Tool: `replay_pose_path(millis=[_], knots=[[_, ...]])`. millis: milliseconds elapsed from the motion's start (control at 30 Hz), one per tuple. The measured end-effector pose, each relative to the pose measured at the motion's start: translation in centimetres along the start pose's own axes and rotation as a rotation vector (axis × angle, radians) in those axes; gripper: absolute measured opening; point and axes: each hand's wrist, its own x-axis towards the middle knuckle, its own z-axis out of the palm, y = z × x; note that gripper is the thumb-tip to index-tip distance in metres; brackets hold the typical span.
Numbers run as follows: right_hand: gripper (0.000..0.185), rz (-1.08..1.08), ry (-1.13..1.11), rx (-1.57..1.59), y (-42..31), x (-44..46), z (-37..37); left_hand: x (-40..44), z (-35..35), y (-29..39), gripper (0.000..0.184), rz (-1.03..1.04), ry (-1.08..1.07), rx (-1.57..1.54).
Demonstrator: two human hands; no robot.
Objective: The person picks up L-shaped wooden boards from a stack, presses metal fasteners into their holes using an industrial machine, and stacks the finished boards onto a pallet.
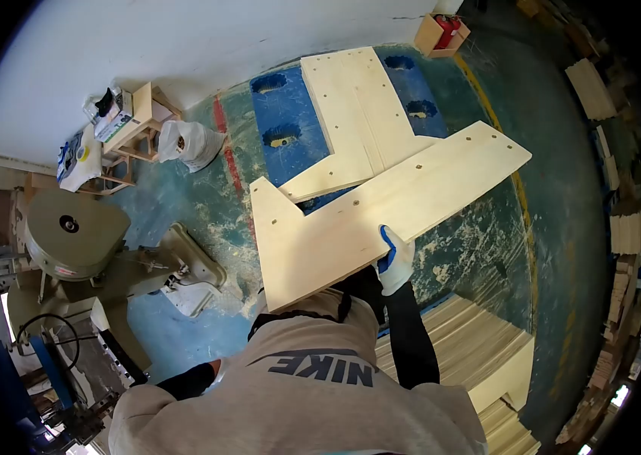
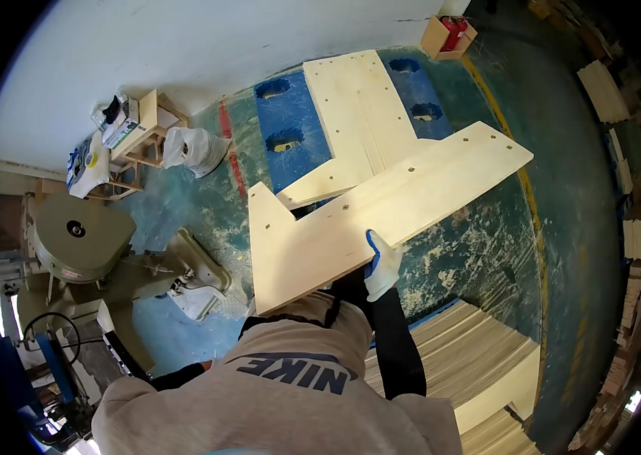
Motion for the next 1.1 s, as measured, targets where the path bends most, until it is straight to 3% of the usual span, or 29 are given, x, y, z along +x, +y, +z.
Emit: replay_pose_path(millis=[67,233,333,400,433,467,500,567,633,700,800,900,933,967,1033,1067,1100], knots=[[0.031,0.550,0.102,0.753,-4.0,4.9,0.5,0.7,1.0,4.3,0.043,-0.005,0.017,0.015],[0.035,0.711,-0.028,0.738,2.1,14.7,-1.5,2.3,4.6,16.0,0.041,-0.007,0.072,0.074],[0.037,0.777,-0.101,0.697,0.5,20.2,-1.3,2.6,4.1,22.9,0.039,-0.030,0.076,0.173],[0.039,0.804,-0.183,0.691,1.5,23.0,-1.2,2.4,-0.1,24.6,0.039,0.002,0.085,-0.011],[0.040,0.819,-0.223,0.686,1.6,23.9,-1.1,2.9,-2.2,25.1,0.038,0.063,0.188,-0.290],[0.042,0.825,-0.255,0.657,2.5,24.9,-0.7,0.4,-5.6,31.9,0.032,-0.023,0.380,-0.314],[0.043,0.821,-0.285,0.631,3.9,26.1,-0.1,0.0,-8.6,35.8,0.028,0.027,0.560,-0.398],[0.044,0.840,-0.330,0.604,5.4,27.6,0.9,3.8,-14.9,38.6,0.028,0.307,0.927,-0.204],[0.043,0.868,-0.365,0.613,6.6,29.3,2.3,9.0,-20.3,42.3,0.035,0.439,1.150,-0.064],[0.040,0.908,-0.450,0.581,9.3,31.0,2.9,14.1,-24.6,45.0,0.048,0.335,1.262,0.114],[0.043,0.940,-0.609,0.515,14.2,34.1,3.9,23.2,-29.2,46.1,0.059,0.324,1.313,-0.075],[0.037,1.048,-0.652,0.492,19.0,38.4,5.1,31.4,-32.6,47.3,0.063,0.439,1.147,-0.551],[0.036,1.032,-0.657,0.473,21.9,39.4,6.1,33.7,-33.7,47.7,0.060,0.360,1.135,-0.598],[0.036,0.892,-0.648,0.416,25.4,41.3,7.5,37.4,-34.6,47.6,0.051,0.593,1.264,-0.813],[0.037,0.666,-0.609,0.289,29.4,42.6,9.4,39.3,-35.8,50.7,0.041,0.404,1.369,-0.926],[0.038,0.596,-0.610,0.272,31.8,43.8,10.6,42.0,-36.8,51.1,0.035,0.472,1.482,-0.953],[0.038,0.603,-0.604,0.258,34.4,45.6,11.8,42.9,-38.0,52.8,0.034,0.482,1.451,-1.082]])
